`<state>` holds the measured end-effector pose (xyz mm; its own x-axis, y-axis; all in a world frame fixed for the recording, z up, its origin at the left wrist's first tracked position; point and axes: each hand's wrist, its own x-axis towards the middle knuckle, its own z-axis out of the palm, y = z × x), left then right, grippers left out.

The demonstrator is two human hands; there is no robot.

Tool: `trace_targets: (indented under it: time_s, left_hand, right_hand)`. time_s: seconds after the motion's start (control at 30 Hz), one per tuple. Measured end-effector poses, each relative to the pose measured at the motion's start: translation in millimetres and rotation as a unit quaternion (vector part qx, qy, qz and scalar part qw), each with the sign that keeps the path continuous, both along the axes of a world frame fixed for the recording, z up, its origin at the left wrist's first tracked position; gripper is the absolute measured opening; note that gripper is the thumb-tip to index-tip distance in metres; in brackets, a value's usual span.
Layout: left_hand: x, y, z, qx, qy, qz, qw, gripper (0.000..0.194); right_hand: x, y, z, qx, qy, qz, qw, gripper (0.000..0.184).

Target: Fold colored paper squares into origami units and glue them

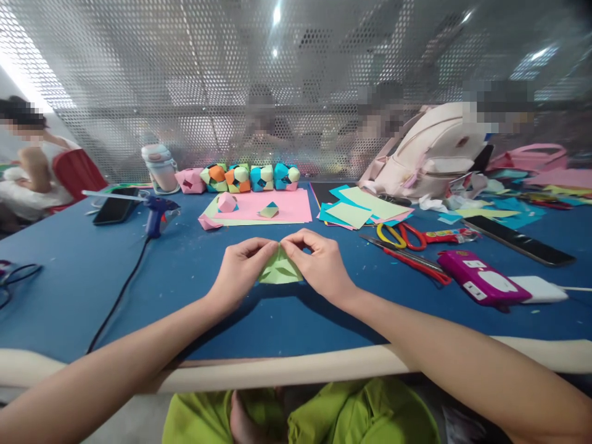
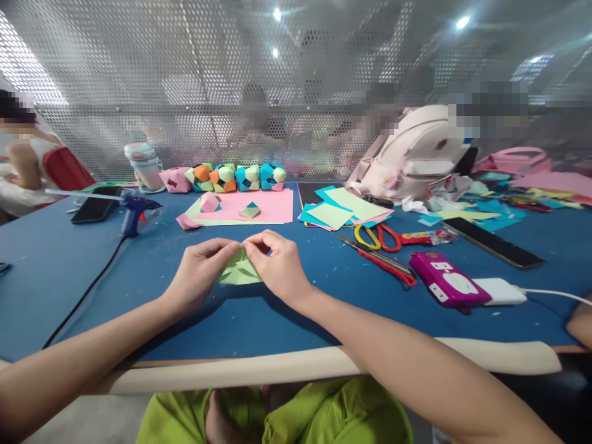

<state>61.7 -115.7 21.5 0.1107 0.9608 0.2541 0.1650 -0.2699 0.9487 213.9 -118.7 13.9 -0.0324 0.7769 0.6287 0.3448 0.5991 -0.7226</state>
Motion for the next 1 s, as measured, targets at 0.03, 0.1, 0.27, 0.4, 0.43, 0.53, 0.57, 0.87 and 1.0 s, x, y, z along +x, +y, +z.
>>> trace_targets:
  time_s: [0.03,0.1,0.27,0.4,0.43,0.53,0.57,0.87,1.0]
  left_hand:
    - [0.0,0.8,-0.7,-0.014,-0.016,-0.016,1.0,0.032]
    - [0.2,2.1,-1.7,-0.047,-0.051,-0.049,0.996,0.032]
    - [2.0,2.5,-0.5,-0.134,-0.1,-0.102,0.981,0.024]
    - [2.5,1.9,3.1,-0.181,-0.139,-0.132,0.965,0.017]
    - [2.3,2.1,3.5,-0.186,-0.143,-0.141,0.962,0.018]
    - [1.7,3.3,3.1,-0.192,-0.146,-0.163,0.957,0.023]
    - [1.5,3.7,2.5,-0.192,-0.147,-0.167,0.956,0.025]
    - [0.4,2.3,-2.4,-0.142,-0.112,-0.145,0.973,0.036]
    - [0.0,2.9,-3.6,-0.146,-0.125,-0.154,0.969,0.033]
  right_hand:
    - [0.9,1.3,-0.4,0.002,0.0,-0.004,1.0,0.017]
    - [2.8,3.8,-1.6,0.008,-0.001,-0.012,1.0,0.016]
    - [5.8,7.9,-4.3,0.028,-0.007,-0.029,0.999,0.016]
    - [6.9,9.7,-5.4,0.039,-0.016,-0.035,0.998,0.016]
    - [7.2,10.2,-5.6,0.041,-0.015,-0.036,0.998,0.016]
    - [8.2,11.3,-6.1,0.039,-0.01,-0.042,0.998,0.016]
    - [8.6,11.5,-6.2,0.036,-0.009,-0.043,0.998,0.015]
    - [9.7,10.5,-6.1,0.037,-0.007,-0.049,0.998,0.015]
    - [9.6,11.2,-5.8,0.04,-0.004,-0.055,0.998,0.015]
